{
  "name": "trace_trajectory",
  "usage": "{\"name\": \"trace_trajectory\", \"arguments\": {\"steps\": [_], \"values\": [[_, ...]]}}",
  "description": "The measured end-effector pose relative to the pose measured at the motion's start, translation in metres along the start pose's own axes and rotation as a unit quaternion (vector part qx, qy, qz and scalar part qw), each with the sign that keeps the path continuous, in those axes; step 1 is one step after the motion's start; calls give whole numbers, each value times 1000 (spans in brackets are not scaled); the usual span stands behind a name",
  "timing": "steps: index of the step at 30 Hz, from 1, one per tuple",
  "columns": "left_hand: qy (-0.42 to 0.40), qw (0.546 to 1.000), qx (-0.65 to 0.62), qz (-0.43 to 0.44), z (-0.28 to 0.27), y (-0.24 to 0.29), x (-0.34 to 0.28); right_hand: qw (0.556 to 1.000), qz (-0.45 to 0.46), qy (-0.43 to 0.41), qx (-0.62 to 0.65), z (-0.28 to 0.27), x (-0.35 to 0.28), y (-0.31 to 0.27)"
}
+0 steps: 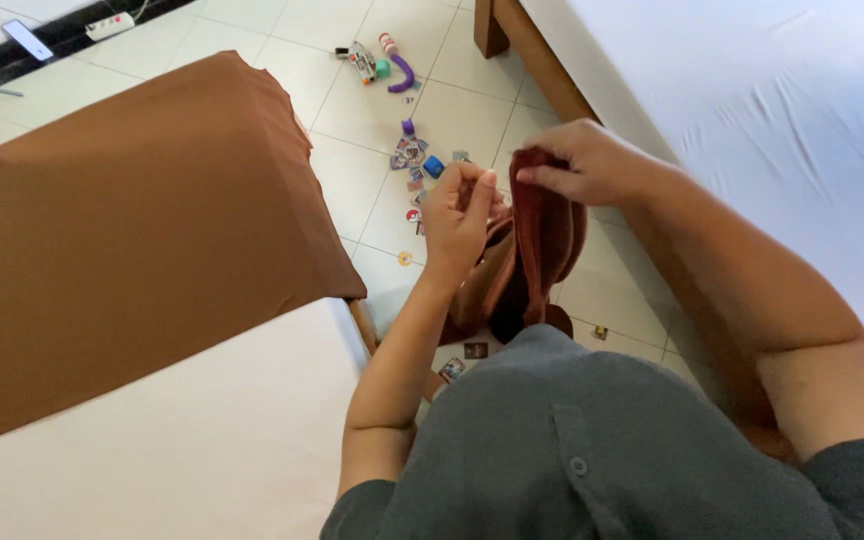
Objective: The person sweeps the white bed sheet with a small whisk broom, smooths the sheet by hand, and tucks its edges under the mattress. They then pick up a brown blanket, fold it, and lay it on the bed.
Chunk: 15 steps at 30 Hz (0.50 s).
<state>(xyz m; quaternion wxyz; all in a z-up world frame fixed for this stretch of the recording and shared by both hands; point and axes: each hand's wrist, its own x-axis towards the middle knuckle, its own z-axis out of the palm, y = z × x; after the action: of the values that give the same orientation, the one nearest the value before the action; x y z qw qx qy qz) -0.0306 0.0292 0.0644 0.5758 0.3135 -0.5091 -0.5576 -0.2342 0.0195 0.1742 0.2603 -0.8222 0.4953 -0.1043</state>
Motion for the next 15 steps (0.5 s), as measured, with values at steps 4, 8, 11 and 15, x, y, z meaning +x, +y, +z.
{"name": "trace_trajectory", "arguments": {"steps": [4,8,11,15], "values": [[-28,990,76,118,12,48,-5,986,-74,117,97,-33,-2,-15],[-24,941,182,284,18,51,-3,976,-117,180,44,-51,-2,-37],[-1,954,175,242,18,26,-4,967,-162,194,38,-51,-3,-42],[-1,950,237,205,15,15,-13,956,-182,229,30,-46,-8,-34]]}}
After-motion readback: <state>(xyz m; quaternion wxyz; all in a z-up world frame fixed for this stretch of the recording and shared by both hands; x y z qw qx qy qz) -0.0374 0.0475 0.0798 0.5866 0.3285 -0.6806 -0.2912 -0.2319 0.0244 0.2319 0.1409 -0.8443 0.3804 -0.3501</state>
